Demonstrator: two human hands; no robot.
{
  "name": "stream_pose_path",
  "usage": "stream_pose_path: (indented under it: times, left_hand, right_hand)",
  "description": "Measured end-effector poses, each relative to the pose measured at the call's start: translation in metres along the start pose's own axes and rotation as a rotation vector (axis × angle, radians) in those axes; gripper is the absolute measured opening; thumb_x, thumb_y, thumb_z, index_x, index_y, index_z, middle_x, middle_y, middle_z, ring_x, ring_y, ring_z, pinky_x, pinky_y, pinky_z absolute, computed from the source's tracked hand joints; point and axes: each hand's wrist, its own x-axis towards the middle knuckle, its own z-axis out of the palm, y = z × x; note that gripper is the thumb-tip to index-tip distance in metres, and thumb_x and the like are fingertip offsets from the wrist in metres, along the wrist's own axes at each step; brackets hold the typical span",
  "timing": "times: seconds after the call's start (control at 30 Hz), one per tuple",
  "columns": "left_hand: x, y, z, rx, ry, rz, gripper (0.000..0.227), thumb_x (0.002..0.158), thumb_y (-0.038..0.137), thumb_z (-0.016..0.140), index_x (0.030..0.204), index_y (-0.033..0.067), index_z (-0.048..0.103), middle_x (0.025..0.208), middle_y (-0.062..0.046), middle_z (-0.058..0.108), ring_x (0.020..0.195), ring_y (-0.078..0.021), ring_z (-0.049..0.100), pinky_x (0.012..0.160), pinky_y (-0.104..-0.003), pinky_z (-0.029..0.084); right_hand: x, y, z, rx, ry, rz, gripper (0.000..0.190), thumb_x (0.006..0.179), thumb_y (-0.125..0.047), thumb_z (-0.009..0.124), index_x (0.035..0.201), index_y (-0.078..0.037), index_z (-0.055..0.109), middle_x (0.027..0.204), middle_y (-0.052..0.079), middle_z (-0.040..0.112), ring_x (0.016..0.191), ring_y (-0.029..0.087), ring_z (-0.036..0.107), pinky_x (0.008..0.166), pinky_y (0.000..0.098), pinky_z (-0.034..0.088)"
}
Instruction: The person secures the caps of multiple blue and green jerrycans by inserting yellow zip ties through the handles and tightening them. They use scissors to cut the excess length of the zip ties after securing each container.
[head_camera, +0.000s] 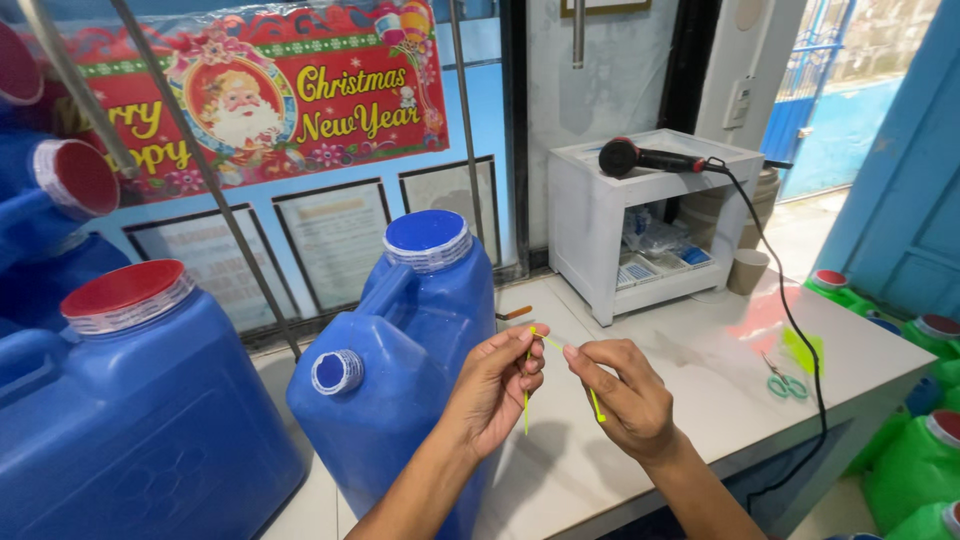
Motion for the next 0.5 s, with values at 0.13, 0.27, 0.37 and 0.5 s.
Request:
stream_pose_path:
  times: [0.13, 0.27, 0.37, 0.5]
  left_hand:
    - [0.0, 0.0, -0.001, -0.026, -0.002, -0.016, 0.023, 0.099, 0.009, 0.064, 0.115, -0.0087, 0.065, 0.084, -0.005, 0.065, 0.069, -0.0078, 0.057, 0.057, -0.021, 0.044]
    - [0.0, 0.002, -0.001, -0.059, -0.017, -0.017, 0.024, 0.098, 0.008, 0.064, 0.115, -0.0094, 0.064, 0.084, -0.006, 0.065, 0.069, -0.008, 0.057, 0.057, -0.02, 0.044]
    - [-0.002, 0.005, -0.001, -0.053, -0.007, -0.031, 0.025, 0.098, 0.008, 0.064, 0.115, -0.0096, 0.064, 0.084, -0.006, 0.066, 0.069, -0.0081, 0.057, 0.057, -0.02, 0.044]
    - [-0.004, 0.008, -0.001, -0.037, 0.013, -0.047, 0.025, 0.098, 0.008, 0.065, 0.116, -0.01, 0.065, 0.084, -0.005, 0.066, 0.069, -0.0078, 0.057, 0.058, -0.02, 0.045]
  right_hand:
    - [-0.002, -0.002, -0.001, -0.046, -0.031, -0.037, 0.051, 0.071, 0.016, 0.072, 0.119, 0.001, 0.071, 0.1, 0.01, 0.066, 0.088, 0.024, 0.066, 0.075, 0.0341, 0.055]
    - [-0.001, -0.002, -0.002, -0.076, -0.039, -0.064, 0.051, 0.071, 0.016, 0.072, 0.12, 0.002, 0.071, 0.101, 0.011, 0.066, 0.088, 0.025, 0.066, 0.075, 0.035, 0.055]
    - [0.002, -0.004, 0.003, -0.059, -0.052, -0.068, 0.05, 0.071, 0.015, 0.072, 0.119, 0.003, 0.07, 0.102, 0.011, 0.066, 0.089, 0.026, 0.066, 0.075, 0.0355, 0.055]
    - [0.007, -0.005, 0.012, -0.009, -0.083, -0.061, 0.048, 0.071, 0.014, 0.074, 0.118, 0.003, 0.071, 0.101, 0.012, 0.067, 0.088, 0.026, 0.067, 0.074, 0.035, 0.055]
